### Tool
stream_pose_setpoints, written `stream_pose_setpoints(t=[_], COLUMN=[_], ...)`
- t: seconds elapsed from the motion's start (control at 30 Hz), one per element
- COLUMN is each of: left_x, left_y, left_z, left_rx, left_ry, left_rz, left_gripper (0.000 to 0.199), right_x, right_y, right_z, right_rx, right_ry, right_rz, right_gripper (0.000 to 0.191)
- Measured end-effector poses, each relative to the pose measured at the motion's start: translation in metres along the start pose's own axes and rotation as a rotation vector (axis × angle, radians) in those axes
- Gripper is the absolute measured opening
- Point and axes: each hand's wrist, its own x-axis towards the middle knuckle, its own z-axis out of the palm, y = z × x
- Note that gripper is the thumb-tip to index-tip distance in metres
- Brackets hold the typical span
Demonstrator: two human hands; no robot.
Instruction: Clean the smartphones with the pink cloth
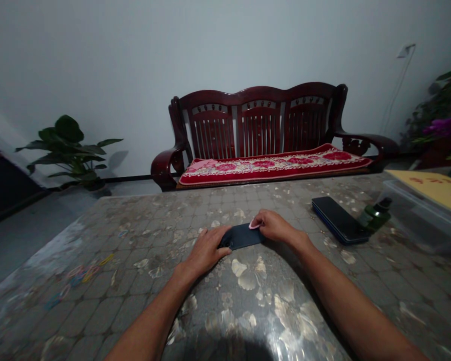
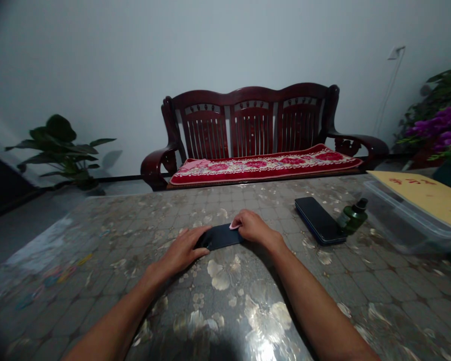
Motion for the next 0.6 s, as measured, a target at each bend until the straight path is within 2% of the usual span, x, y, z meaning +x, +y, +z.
stream_pose_setpoints(t=[0.1,0.3,0.6], left_x=[0.001,0.002,0.002], left_y=[-0.007,-0.019,-0.019], left_z=[0.004,0.010,0.009], left_rx=[-0.010,-0.037,-0.032], left_ry=[0.012,0.023,0.008], left_rz=[0.022,0.085,0.077], left_gripper=[0.064,0.062,0.063], right_x=[-0.001,-0.005,-0.008], right_y=[-0.003,-0.009,-0.021], right_z=[-0.001,-0.006,-0.001], right_rx=[0.032,-0.146,-0.228], right_ry=[-0.085,0.052,-0.031], right_rz=[0.006,0.054,0.041], right_gripper=[0.023,0.037,0.032])
